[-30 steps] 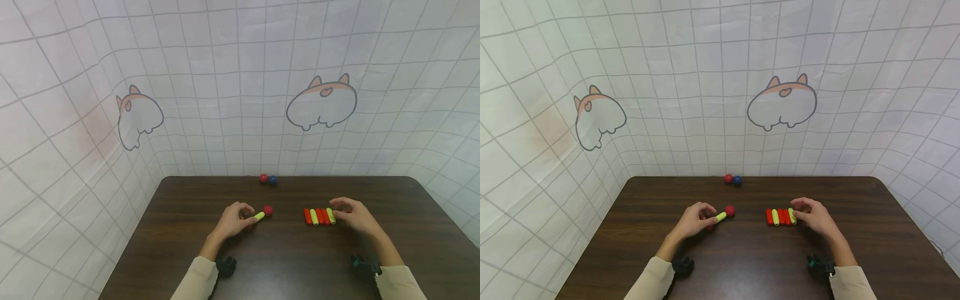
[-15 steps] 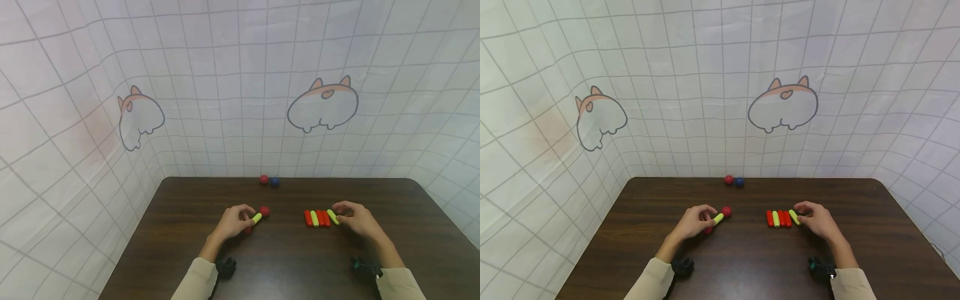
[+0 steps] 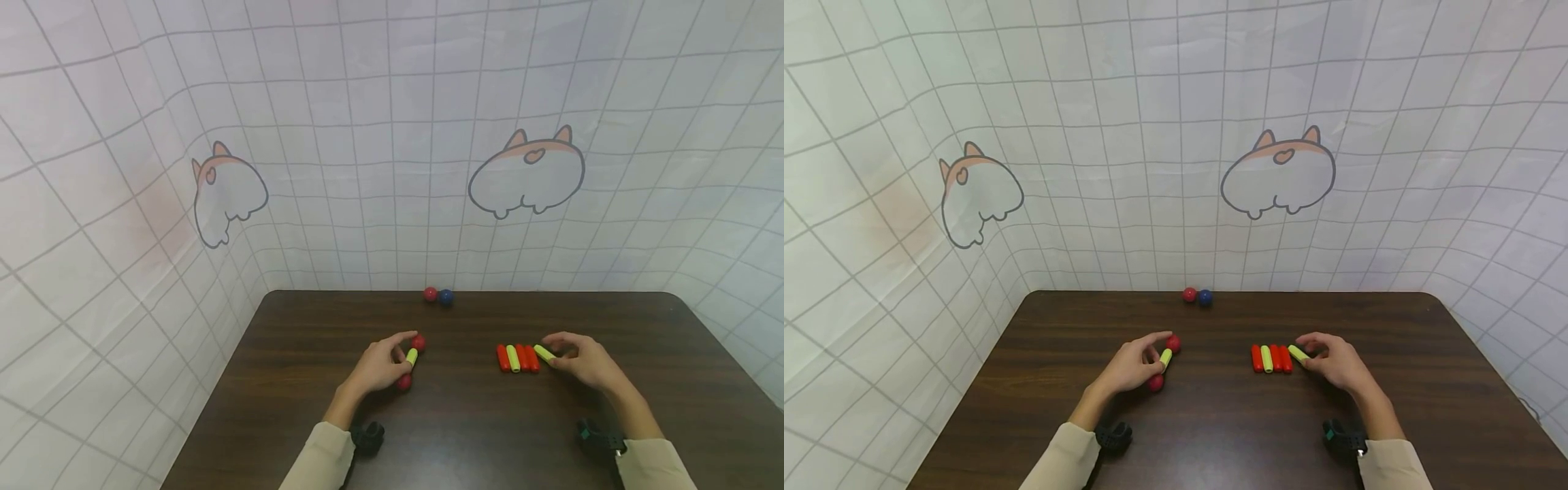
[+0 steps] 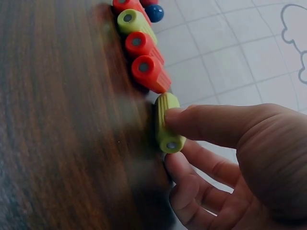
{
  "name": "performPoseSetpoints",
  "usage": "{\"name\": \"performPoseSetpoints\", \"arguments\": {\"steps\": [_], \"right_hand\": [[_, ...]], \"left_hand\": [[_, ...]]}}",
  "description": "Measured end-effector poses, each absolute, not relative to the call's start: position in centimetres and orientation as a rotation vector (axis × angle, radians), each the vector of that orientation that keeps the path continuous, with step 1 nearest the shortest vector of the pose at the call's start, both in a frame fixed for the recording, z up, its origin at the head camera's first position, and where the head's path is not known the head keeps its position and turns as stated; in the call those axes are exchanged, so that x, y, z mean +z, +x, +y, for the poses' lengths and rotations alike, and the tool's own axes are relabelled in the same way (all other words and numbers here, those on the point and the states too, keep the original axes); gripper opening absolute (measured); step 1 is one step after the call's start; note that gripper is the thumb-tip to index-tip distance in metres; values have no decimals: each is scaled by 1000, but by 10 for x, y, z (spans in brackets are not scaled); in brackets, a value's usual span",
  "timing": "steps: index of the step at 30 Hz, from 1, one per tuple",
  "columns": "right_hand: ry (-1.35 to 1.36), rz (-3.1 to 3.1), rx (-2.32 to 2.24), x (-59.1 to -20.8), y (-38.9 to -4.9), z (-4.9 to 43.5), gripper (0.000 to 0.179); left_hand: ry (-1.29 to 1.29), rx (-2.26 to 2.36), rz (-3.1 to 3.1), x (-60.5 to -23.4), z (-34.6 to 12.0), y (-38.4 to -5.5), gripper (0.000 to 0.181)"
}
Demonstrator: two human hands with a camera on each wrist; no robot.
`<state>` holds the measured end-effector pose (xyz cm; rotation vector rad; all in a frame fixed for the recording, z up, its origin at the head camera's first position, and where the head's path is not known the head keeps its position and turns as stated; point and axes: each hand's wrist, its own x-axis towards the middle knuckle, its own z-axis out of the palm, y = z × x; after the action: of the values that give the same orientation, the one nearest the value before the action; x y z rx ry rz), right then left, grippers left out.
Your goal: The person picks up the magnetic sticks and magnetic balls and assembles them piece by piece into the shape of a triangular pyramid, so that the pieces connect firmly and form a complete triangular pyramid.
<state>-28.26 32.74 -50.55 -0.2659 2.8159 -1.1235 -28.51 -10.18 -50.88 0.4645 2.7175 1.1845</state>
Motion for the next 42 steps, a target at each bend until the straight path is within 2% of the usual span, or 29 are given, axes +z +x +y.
{"name": "performPoseSetpoints", "arguments": {"steps": [26,42], "right_hand": [[-375,2798,-1219,-496,-281,328,41],[-441,2744,-1339,-479,-276,300,41]], "left_hand": [[478,1217,2673,-510,-105,-286,60],[508,1251,2659,-514,-107,-289,60]]}}
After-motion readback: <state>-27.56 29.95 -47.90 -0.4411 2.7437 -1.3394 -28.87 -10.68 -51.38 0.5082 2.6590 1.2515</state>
